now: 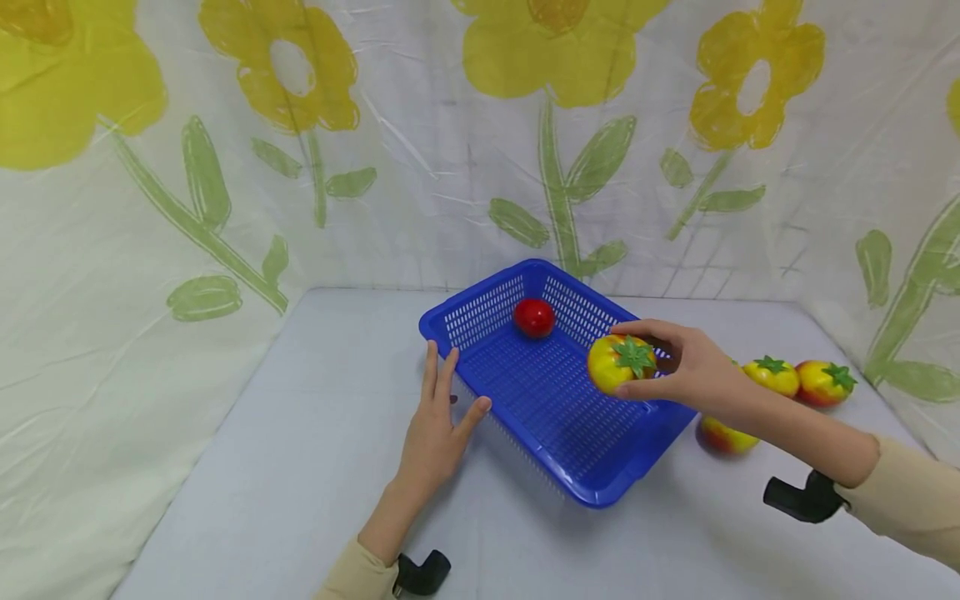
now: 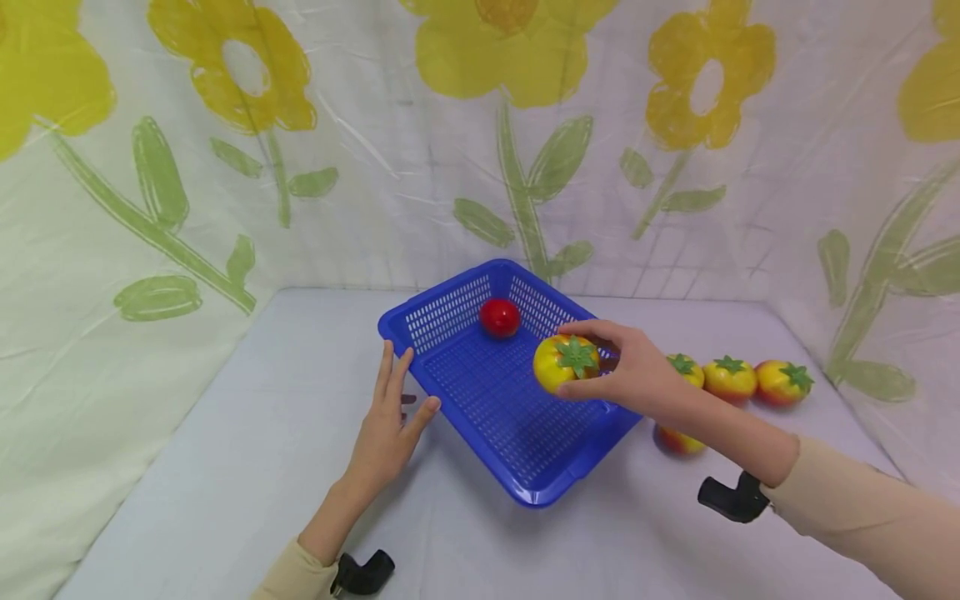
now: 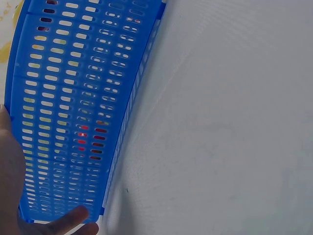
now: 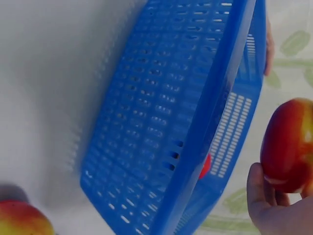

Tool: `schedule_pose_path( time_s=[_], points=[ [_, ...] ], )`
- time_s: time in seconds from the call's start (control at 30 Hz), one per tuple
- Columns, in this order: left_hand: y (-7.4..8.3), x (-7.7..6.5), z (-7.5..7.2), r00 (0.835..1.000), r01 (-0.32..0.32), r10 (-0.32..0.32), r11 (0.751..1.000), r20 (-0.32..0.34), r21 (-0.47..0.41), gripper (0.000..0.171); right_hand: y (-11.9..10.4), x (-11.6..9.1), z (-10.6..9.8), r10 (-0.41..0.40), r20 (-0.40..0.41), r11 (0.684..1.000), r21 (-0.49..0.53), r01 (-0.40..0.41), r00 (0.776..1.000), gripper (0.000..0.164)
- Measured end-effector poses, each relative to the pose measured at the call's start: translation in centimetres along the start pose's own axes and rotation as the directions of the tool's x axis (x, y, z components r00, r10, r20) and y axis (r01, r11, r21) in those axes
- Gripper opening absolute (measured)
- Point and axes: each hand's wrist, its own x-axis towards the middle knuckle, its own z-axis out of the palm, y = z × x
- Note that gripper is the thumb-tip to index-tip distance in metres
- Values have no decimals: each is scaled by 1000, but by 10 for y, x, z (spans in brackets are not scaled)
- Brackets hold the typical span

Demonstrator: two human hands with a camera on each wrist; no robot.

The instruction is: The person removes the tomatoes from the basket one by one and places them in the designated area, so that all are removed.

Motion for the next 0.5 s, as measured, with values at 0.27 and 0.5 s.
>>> schedule_pose_path(
  time_s=[0.27,0.5],
  points=[
    [-1,0,0,1000,-13,13,1000,-1,-10,79,4,-11,-6,38,-23,999,-2,-39,999,70],
    [0,0,0,1000,-9,9,1000,-1,-13,79,6,-20,-12,60,-62,998,-23,-62,996,66]
  ],
)
